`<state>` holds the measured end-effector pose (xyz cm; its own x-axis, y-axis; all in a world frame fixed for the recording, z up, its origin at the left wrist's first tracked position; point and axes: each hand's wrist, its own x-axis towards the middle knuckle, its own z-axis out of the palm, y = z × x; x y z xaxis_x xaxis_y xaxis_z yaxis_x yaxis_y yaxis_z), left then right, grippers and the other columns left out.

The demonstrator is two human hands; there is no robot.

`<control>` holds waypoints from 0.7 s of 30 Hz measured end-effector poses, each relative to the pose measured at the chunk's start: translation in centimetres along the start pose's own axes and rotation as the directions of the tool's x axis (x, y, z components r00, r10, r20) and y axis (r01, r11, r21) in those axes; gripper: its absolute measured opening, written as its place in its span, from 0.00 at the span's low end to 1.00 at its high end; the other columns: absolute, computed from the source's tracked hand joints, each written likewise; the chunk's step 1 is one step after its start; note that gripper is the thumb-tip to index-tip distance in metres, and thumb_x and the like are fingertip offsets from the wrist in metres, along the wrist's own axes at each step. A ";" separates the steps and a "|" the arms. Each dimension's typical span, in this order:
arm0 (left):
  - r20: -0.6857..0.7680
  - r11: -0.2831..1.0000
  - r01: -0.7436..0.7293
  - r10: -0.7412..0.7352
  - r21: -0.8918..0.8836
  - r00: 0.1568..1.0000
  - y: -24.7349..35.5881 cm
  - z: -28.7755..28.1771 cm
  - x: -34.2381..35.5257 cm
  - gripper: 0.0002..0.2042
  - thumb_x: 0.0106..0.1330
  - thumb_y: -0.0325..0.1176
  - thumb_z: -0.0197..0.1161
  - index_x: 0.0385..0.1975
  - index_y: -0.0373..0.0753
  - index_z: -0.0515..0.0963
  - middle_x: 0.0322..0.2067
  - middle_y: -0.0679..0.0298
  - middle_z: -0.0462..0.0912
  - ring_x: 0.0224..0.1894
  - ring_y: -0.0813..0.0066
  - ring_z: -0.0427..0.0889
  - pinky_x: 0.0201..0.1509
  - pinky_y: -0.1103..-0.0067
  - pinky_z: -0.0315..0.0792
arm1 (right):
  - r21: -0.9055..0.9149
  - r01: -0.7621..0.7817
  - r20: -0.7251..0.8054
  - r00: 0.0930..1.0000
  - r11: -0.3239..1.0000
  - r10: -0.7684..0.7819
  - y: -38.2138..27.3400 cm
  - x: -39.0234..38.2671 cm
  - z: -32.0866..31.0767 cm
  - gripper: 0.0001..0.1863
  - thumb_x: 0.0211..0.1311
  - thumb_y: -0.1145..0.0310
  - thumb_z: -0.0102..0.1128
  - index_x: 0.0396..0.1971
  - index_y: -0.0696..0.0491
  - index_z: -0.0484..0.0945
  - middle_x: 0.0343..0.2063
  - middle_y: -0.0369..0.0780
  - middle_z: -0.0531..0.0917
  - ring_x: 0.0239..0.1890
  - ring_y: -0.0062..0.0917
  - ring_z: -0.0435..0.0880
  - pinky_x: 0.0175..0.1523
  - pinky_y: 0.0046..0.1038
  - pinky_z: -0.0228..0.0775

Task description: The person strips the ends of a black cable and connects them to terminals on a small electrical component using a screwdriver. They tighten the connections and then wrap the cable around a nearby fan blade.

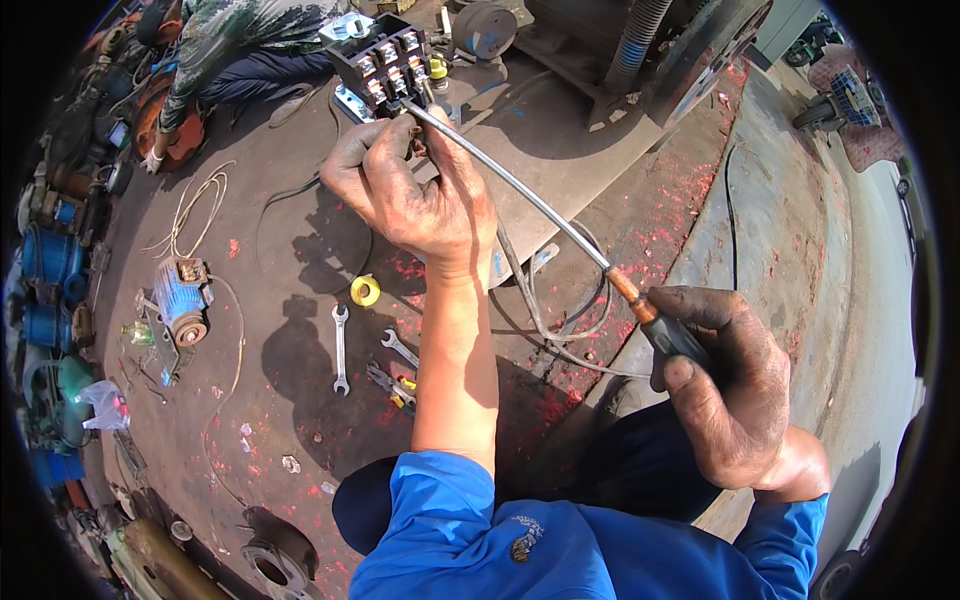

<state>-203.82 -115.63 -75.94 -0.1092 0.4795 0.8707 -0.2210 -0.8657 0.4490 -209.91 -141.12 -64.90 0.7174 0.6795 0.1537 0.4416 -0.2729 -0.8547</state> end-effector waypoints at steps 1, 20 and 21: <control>-0.009 0.998 0.029 -0.029 -0.056 1.000 -0.3 0.0 -0.3 0.08 0.61 0.23 0.70 0.37 0.31 0.79 0.42 0.58 0.69 0.38 0.70 0.76 0.35 0.78 0.74 | -0.006 0.000 -0.001 1.000 1.000 0.000 0.3 0.2 0.1 0.21 0.70 0.66 0.55 0.56 0.66 0.72 0.32 0.40 0.81 0.30 0.17 0.78 0.36 0.21 0.71; 0.019 0.993 -0.115 0.114 0.033 0.993 0.3 0.0 0.3 0.14 0.56 0.22 0.73 0.42 0.37 0.81 0.39 0.63 0.84 0.42 0.67 0.80 0.49 0.70 0.67 | -0.068 0.142 0.026 0.990 0.988 -0.140 2.1 0.4 1.2 0.19 0.70 0.72 0.53 0.55 0.67 0.71 0.34 0.44 0.82 0.27 0.21 0.80 0.34 0.23 0.73; 0.018 0.992 -0.124 0.123 0.039 0.992 0.2 0.0 0.3 0.14 0.56 0.22 0.73 0.42 0.38 0.81 0.39 0.64 0.84 0.42 0.67 0.80 0.50 0.70 0.67 | -0.044 0.126 0.025 0.992 0.991 -0.125 2.2 0.3 1.3 0.20 0.71 0.70 0.53 0.56 0.66 0.70 0.33 0.44 0.82 0.26 0.20 0.79 0.33 0.22 0.72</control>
<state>-203.88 -115.69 -75.53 -0.1183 0.3668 0.9227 -0.1681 -0.9232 0.3455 -209.37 -140.62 -67.37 0.6427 0.7252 0.2472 0.5521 -0.2147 -0.8057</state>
